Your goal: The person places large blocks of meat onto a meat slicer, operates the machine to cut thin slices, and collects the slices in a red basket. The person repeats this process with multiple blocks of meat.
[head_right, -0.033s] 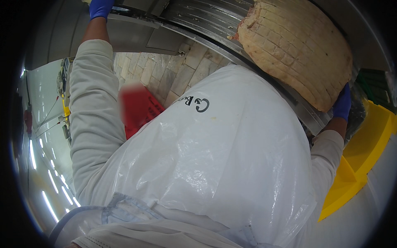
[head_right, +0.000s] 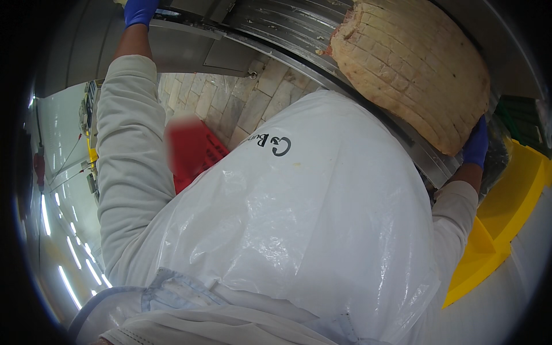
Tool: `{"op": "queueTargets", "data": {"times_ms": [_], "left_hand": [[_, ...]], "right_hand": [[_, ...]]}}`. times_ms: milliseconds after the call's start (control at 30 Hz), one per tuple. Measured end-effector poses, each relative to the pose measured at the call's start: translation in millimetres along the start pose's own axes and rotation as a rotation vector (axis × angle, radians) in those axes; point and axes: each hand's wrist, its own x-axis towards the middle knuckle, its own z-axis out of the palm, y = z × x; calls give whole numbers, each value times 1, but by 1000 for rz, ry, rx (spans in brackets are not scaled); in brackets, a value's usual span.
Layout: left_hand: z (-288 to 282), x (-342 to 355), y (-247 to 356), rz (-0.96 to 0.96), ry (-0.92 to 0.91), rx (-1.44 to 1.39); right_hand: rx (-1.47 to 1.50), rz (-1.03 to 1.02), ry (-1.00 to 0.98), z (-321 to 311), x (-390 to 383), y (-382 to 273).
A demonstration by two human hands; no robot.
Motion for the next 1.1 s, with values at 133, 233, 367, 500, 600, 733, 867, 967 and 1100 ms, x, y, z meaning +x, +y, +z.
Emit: {"op": "queueTargets", "data": {"times_ms": [133, 233, 367, 500, 600, 733, 867, 967, 1100], "left_hand": [[-3, -2, 3, 12, 3, -15], [-3, -3, 4, 3, 11, -7], [-2, -2, -1, 14, 1, 19], [-1, -1, -1, -3, -14, 15], [1, 0, -4, -5, -19, -26], [3, 1, -1, -18, -28, -54], [7, 3, -15, 91, -42, 49], [12, 7, -27, 195, -57, 174], [15, 8, -36, 337, -6, 309]], "right_hand": [[22, 20, 26, 8, -6, -3], [55, 42, 54, 14, -11, -7], [73, 44, 23, 19, -15, -10], [88, 54, 33, 25, -21, -12], [48, 32, 24, 16, -14, -8], [-45, -38, -33, -1, -4, 0], [-3, 0, 6, 15, -14, -6], [34, 33, 35, 29, -26, -13], [54, 33, 34, 30, -26, -14]]}}
